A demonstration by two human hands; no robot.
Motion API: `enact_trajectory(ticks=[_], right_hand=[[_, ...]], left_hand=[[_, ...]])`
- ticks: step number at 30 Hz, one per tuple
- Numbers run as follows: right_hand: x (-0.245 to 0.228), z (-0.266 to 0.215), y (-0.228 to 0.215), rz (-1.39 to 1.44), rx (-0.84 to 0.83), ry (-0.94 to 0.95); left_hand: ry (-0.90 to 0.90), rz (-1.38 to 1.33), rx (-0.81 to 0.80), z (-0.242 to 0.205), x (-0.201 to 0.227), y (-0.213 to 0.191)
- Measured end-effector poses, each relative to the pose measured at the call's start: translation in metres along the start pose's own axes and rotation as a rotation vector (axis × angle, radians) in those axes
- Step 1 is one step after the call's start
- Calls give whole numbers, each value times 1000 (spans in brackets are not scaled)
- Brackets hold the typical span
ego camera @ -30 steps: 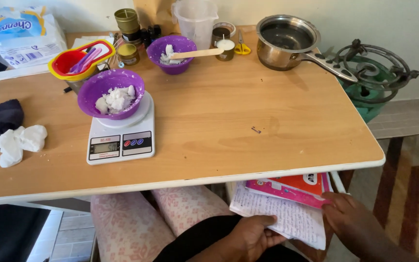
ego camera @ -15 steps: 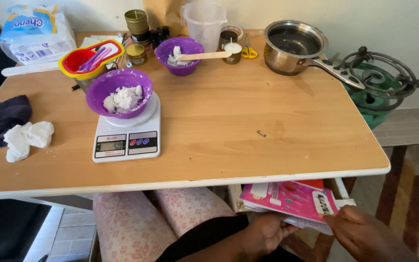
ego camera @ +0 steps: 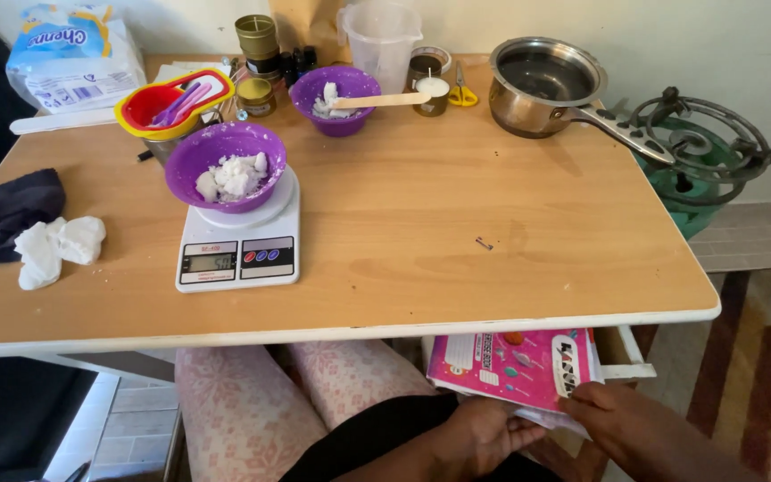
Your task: The person is reading through a pink instruction book and writing notes in a white notebook at a workstation.
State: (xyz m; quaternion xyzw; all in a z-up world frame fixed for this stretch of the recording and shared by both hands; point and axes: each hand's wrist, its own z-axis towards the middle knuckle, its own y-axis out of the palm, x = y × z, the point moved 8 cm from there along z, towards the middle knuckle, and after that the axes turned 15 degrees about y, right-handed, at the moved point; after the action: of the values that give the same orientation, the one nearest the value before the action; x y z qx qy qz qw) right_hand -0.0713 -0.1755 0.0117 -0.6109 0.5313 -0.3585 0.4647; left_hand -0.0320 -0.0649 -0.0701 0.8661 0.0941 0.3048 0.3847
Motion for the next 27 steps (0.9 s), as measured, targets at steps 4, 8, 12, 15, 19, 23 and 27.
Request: enact_trajectory(ticks=[4, 8, 12, 15, 19, 23, 27], right_hand=[[16, 10, 28, -86, -106, 117], [6, 8, 25, -15, 57, -69], [-1, 16, 18, 0, 43, -11], [10, 12, 21, -97, 69, -19], [24, 0, -65, 77, -5, 227], [64, -25, -133, 212, 405, 147], [59, -30, -179, 191, 425, -36]], left_hand=[[-44, 10, 9, -22, 7, 3], [-98, 8, -43, -17, -2, 1], [-75, 0, -17, -13, -4, -3], [-90, -20, 7, -10, -8, -11], [-218, 128, -307, -25, -5, 2], [-405, 139, -585, -40, -11, 8], [-471, -209, -714, -88, 58, 60]])
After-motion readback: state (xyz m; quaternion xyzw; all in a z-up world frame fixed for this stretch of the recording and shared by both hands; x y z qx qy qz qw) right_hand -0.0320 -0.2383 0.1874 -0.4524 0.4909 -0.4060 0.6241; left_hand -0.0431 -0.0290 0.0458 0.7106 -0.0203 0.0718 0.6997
